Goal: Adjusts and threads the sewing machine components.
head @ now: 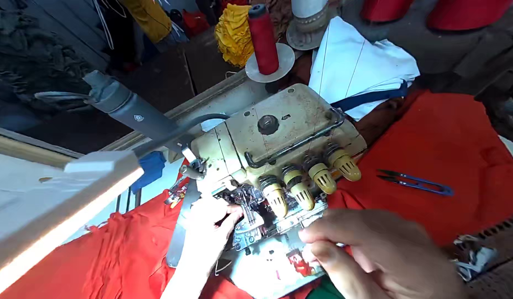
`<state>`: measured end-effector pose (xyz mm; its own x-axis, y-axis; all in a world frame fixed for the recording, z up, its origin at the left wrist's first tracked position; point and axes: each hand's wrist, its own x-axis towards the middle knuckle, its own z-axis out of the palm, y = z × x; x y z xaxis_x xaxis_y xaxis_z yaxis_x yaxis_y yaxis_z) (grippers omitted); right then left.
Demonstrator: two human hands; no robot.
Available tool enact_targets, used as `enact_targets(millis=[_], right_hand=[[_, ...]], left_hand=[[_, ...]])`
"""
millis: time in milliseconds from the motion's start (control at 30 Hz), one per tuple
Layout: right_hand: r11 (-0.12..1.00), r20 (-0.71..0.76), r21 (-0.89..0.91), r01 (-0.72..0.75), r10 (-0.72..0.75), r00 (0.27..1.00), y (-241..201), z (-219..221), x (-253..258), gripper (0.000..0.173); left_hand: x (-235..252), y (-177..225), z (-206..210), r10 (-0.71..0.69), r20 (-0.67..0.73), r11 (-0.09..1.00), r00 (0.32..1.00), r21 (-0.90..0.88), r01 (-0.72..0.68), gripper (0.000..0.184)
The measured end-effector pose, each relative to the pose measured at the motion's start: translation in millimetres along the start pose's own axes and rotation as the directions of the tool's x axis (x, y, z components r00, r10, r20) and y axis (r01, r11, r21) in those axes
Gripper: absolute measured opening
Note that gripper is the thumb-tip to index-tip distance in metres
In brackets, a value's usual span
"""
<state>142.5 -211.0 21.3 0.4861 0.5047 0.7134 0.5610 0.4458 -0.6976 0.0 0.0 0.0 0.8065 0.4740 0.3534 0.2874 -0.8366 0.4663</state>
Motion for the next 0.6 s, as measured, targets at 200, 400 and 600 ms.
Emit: enact_targets(millis=[200,400,600], right_hand=[[0.941,0.028,-0.185,-0.283,0.293,0.956,58,24,-62,0.017],[0.934,-0.029,-0.241,-0.264,0.265,0.964,73,43,-51,0.015],[0.939,-0.027,-0.21,-0.273,0.273,0.962,78,38,-58,0.015]], left_hand=[[0,-4,0,0.008,-0.005,0.999,1.0,0.046,-0.008,0.015],[-1,-2,-4,0.039,0.013,0.997,0.999,0.073,-0.04,0.019],[0,-3,-7,-0.004,0.034,1.0,0.999,0.005,0.004,0.016]])
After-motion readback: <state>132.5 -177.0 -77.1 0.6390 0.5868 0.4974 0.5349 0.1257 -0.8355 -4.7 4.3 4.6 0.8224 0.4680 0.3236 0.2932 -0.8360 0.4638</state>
